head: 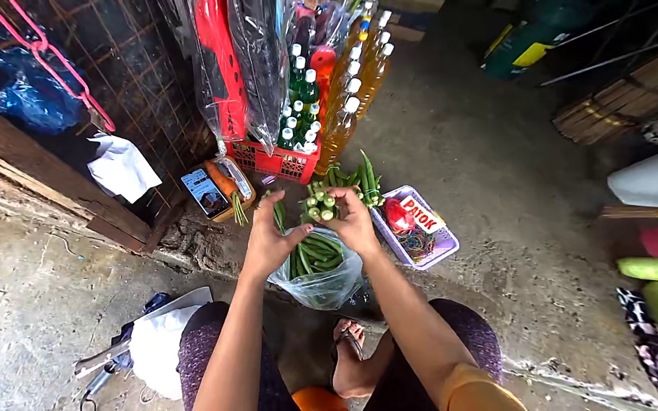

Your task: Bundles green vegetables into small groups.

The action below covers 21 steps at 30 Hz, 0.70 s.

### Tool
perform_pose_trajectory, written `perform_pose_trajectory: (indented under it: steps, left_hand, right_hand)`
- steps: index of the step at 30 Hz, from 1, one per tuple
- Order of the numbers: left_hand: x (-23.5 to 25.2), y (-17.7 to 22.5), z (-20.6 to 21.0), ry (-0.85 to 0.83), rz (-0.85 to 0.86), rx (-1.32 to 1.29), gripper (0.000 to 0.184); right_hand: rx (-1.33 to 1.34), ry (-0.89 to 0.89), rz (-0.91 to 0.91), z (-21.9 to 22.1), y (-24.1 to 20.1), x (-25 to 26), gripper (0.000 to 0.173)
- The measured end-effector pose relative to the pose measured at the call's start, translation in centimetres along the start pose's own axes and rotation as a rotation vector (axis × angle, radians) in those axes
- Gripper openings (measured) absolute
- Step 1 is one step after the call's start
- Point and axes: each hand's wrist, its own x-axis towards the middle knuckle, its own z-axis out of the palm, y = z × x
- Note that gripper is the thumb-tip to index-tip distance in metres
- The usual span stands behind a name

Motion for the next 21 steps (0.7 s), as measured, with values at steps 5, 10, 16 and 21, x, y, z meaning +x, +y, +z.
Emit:
perform_pose_trajectory:
  steps: [5, 10, 16, 21]
  left_hand:
    - [-0.5, 0.9, 1.2, -0.225, 0.119, -0.096, 0.078]
    - [-1.0, 1.3, 2.3, -0.181, 0.015, -0.380, 0.046]
    - [-0.9, 2.4, 2.6, -0.027, -0.368, -0.724, 0.040]
    - [-1.1, 2.9, 2.2, -0.048, -0.452, -0.735, 0.050]
  right_hand:
    - [0.130, -0.038, -0.114, 0.6, -3.6, -2.1, 0.041]
    - [0.068, 0.045, -0.078, 1.1, -4.0, -2.6, 0.039]
    - [0.072, -0.011, 0.049, 2.0, -5.0, -2.7, 0.036]
    - [-0.047, 0.023, -0.023, 2.5, -5.3, -2.9, 0.018]
